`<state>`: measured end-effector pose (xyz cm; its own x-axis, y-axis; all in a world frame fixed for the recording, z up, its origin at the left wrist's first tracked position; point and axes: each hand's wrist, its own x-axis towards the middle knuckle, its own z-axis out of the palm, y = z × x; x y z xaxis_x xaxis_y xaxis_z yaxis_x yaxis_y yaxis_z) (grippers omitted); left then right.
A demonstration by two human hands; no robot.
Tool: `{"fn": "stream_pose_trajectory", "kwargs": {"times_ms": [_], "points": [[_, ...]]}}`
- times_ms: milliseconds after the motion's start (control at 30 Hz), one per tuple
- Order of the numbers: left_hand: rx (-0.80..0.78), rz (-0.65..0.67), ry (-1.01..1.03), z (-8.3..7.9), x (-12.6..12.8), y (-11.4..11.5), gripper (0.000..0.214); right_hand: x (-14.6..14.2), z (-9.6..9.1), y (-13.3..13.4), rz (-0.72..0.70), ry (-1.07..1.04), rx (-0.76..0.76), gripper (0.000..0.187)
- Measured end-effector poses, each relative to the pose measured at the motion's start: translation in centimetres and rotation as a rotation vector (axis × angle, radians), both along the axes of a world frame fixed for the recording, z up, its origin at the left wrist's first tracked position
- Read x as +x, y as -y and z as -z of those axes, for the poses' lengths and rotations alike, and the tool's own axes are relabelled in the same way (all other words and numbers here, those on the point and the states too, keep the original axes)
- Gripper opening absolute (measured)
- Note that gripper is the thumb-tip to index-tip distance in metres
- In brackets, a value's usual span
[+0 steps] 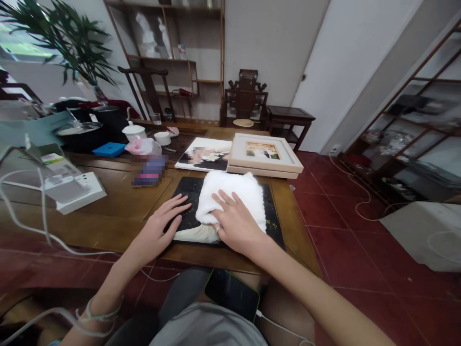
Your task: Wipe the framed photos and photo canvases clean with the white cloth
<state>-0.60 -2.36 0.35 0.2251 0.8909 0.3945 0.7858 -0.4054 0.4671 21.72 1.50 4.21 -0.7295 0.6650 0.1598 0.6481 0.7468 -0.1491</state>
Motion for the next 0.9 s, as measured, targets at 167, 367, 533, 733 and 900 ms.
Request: {"fn": "stream_pose_trajectory", "kwargs": {"times_ms": [167,367,533,733,900], "points": [[0.005,0.006,-0.007,0.1,0.0,-0.1,0.035,-0.3,0.1,2.0,-0.008,0.005,0.021,0.026],[0.004,0.005,-0.017,0.1,0.0,-0.1,0.036,0.0,0.1,3.7,-0.055,-0.045,0.032,0.019],[0.006,0.004,-0.019,0.1,0.0,0.0,0.036,0.2,0.0,3.3,-0.086,-0.056,0.017,0.022],[0.002,-0.004,-0.02,-0.1,0.1,0.0,0.035,-0.2,-0.2,2.4,-0.084,-0.032,-0.014,0.027],[0.011,0.002,-0.015,0.0,0.1,0.0,0.035,-0.5,-0.4,2.0,-0.078,-0.021,-0.023,0.027]]}}
